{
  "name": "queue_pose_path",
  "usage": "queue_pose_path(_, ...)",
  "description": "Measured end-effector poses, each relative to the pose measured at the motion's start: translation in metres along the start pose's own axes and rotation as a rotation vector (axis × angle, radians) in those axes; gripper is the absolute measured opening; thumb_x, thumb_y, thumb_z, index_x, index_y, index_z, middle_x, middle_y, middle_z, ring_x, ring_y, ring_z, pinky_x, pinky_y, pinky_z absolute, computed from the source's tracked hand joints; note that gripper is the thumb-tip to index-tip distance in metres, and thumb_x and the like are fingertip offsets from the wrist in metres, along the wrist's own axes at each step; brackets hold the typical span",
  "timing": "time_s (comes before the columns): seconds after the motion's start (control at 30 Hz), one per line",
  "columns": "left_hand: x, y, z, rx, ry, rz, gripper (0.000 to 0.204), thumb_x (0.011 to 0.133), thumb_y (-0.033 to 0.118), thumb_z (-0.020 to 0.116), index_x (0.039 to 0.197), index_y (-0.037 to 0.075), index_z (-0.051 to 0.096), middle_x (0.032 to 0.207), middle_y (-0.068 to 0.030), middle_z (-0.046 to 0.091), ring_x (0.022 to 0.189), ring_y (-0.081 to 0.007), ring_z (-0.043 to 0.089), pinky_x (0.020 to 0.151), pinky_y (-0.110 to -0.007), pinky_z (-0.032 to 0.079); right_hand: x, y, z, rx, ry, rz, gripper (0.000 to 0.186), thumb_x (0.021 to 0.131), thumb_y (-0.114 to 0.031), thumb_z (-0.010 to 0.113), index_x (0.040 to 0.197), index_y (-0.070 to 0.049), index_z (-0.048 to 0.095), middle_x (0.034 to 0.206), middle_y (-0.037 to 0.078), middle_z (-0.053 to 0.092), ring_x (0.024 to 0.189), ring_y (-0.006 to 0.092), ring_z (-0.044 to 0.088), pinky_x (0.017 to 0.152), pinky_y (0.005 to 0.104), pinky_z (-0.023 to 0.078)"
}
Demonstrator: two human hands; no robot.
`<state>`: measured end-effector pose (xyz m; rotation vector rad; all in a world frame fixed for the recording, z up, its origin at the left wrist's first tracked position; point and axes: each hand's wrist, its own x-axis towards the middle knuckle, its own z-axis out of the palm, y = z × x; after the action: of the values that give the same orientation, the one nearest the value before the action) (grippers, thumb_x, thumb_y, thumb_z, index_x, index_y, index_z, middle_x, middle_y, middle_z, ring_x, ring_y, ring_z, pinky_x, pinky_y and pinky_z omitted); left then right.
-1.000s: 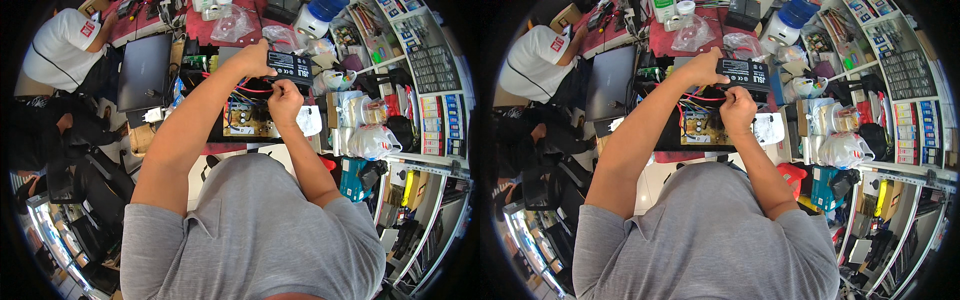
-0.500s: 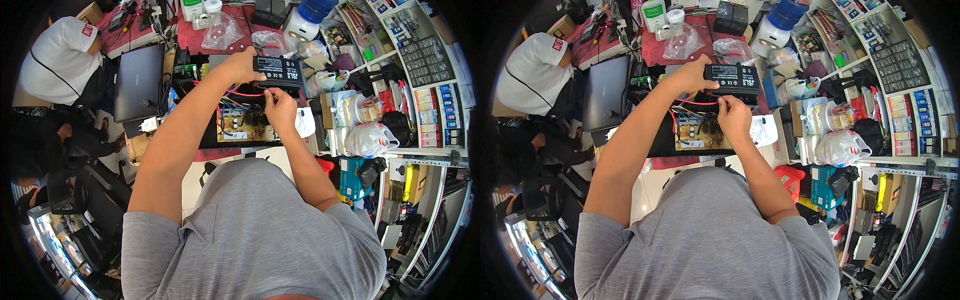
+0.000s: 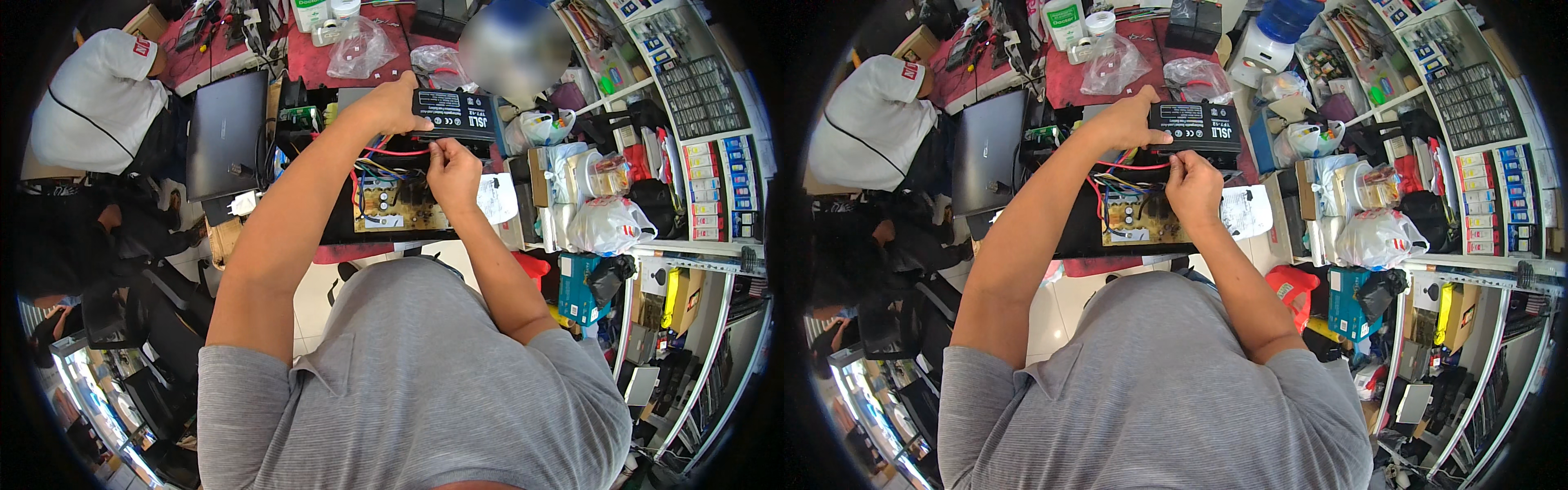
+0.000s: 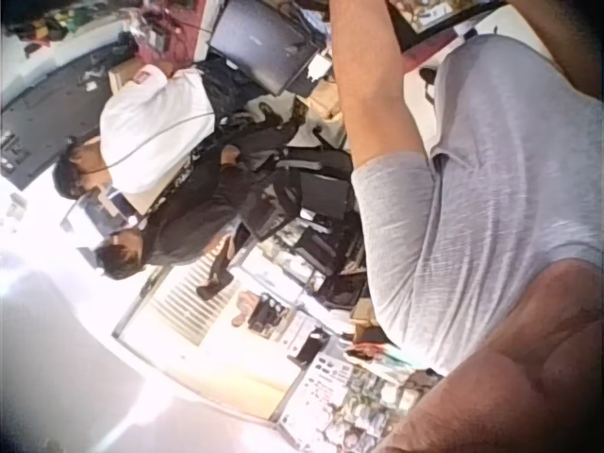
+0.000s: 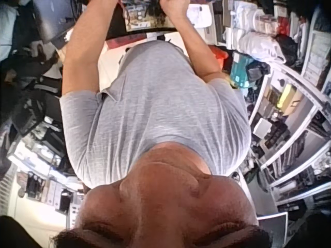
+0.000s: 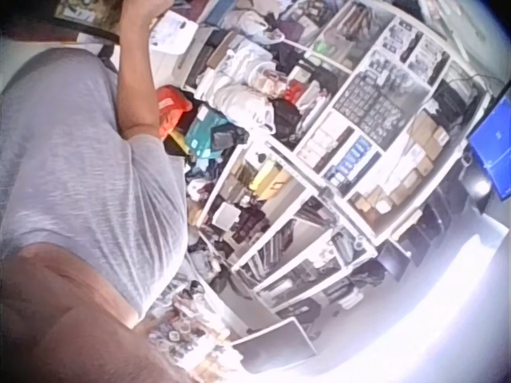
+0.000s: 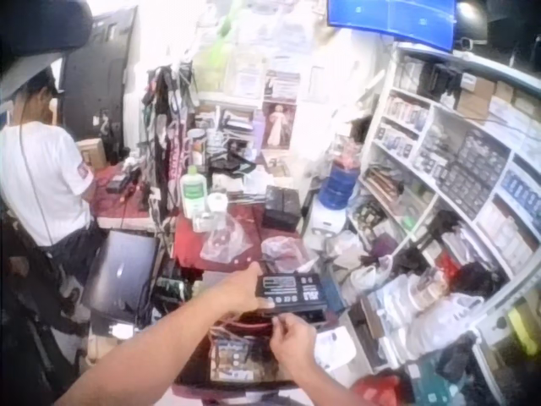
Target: The person works on an uninterruptible power supply (UPS) unit, handling wires with pliers, fitting a battery into the housing, and sliding the external plastic cover into place.
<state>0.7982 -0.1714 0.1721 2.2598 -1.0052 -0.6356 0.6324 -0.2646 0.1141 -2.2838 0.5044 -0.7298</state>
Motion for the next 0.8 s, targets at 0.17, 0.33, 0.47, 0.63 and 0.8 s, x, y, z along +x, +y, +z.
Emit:
queue_pose_path(0.17,-0.003,-0.008,0.001,-0.010,0.017,-0.009,0.078,0.075,0.032,0.086,0.131,-0.002,0.043,0.096,-0.0223,0.069,0.087,-0.0325,0.070,0.078,-0.041,0.053,0.012,0.001,-0.035,-0.014,0.023,-0.083,0.018,0.087,-0.019,0.074,0.083,-0.002,0.071,0.074,0.016,0.067,0.066,0.0336,0.066,0.061,0.0401,0.051)
queue_pose_path(0.33,-0.003,-0.003,0.000,0.006,0.021,-0.008,0.082,0.076,0.035,0.086,0.136,-0.001,0.044,0.093,-0.0191,0.069,0.088,-0.0316,0.069,0.080,-0.040,0.052,0.033,0.072,-0.061,0.255,0.140,0.150,0.021,0.090,-0.014,0.074,0.107,-0.001,0.072,0.090,0.009,0.070,0.072,0.0137,0.064,0.070,0.0265,0.052)
queue_pose_path(0.47,-0.004,-0.002,0.001,0.060,0.056,-0.017,0.083,0.075,0.036,0.086,0.139,0.001,0.046,0.089,-0.0150,0.069,0.084,-0.0301,0.069,0.079,-0.038,0.052,0.041,0.081,-0.053,0.373,0.074,0.198,0.022,0.090,-0.013,0.074,0.104,0.004,0.071,0.093,0.007,0.071,0.077,0.0103,0.064,0.073,0.0245,0.051)
queue_pose_path(0.63,-0.045,0.020,-0.010,0.198,0.302,0.092,0.071,0.077,0.036,0.084,0.134,0.005,0.056,0.106,-0.0159,0.070,0.096,-0.0317,0.068,0.087,-0.042,0.052,0.033,0.089,-0.070,0.337,-0.115,0.123,0.029,0.095,-0.014,0.070,0.122,-0.004,0.067,0.106,0.004,0.069,0.089,0.0076,0.061,0.081,0.0260,0.051)
queue_pose_path(0.8,-0.164,0.004,-0.015,-0.382,0.665,0.162,0.061,0.076,0.014,0.086,0.131,0.003,0.062,0.107,-0.0092,0.072,0.094,-0.0162,0.065,0.082,-0.029,0.049,-0.038,0.121,-0.107,0.413,-0.274,0.145,0.037,0.098,-0.009,0.061,0.134,0.000,0.057,0.126,0.012,0.062,0.118,0.0186,0.059,0.102,0.0325,0.046)
